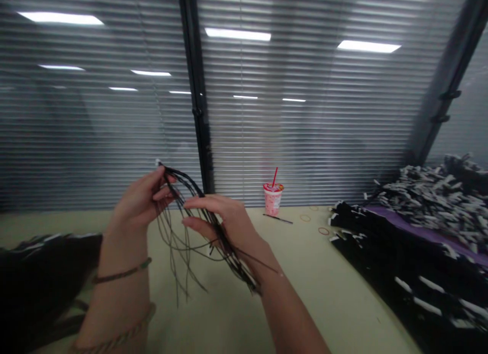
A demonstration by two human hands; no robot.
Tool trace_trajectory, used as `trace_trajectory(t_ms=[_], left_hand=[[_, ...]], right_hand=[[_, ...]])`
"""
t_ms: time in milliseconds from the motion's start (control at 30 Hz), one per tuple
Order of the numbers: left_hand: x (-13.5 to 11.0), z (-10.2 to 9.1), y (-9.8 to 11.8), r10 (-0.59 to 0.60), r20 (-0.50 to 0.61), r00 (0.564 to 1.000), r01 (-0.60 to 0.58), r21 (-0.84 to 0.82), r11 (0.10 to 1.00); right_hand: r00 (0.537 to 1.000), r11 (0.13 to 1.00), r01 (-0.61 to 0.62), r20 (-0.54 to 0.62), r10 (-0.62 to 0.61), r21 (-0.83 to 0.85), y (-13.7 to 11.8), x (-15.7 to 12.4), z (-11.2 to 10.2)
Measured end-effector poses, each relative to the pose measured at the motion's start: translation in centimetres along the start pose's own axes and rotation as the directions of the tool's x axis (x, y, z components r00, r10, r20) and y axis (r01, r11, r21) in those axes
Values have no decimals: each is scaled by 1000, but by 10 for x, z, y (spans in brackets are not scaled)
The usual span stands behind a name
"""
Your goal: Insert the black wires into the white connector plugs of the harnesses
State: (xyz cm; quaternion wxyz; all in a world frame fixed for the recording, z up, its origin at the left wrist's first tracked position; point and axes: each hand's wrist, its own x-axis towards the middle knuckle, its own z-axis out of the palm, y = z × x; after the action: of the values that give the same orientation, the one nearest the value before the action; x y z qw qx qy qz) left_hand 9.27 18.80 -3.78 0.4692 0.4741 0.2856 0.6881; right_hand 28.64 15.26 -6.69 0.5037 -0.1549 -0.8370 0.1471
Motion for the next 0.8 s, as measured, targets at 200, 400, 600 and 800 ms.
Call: trace_trajectory(t_ms=[200, 400, 600, 800], left_hand=[[-7, 24, -7, -67, 213, 975, 68, 4, 998], [-20, 40, -15, -209, 359, 910, 109, 279, 954], [-25, 19, -2, -281, 492, 824, 40, 444, 895], [-23, 3, 8, -219, 368, 904, 32, 452, 891]], right_hand=[[985, 880, 76, 171, 6, -469, 5, -3, 5], [991, 843, -19, 100, 86, -537, 9, -5, 1], [980, 728, -144, -200, 9, -670, 28, -8, -31], [909, 747, -256, -415, -29, -613, 29, -11, -56]])
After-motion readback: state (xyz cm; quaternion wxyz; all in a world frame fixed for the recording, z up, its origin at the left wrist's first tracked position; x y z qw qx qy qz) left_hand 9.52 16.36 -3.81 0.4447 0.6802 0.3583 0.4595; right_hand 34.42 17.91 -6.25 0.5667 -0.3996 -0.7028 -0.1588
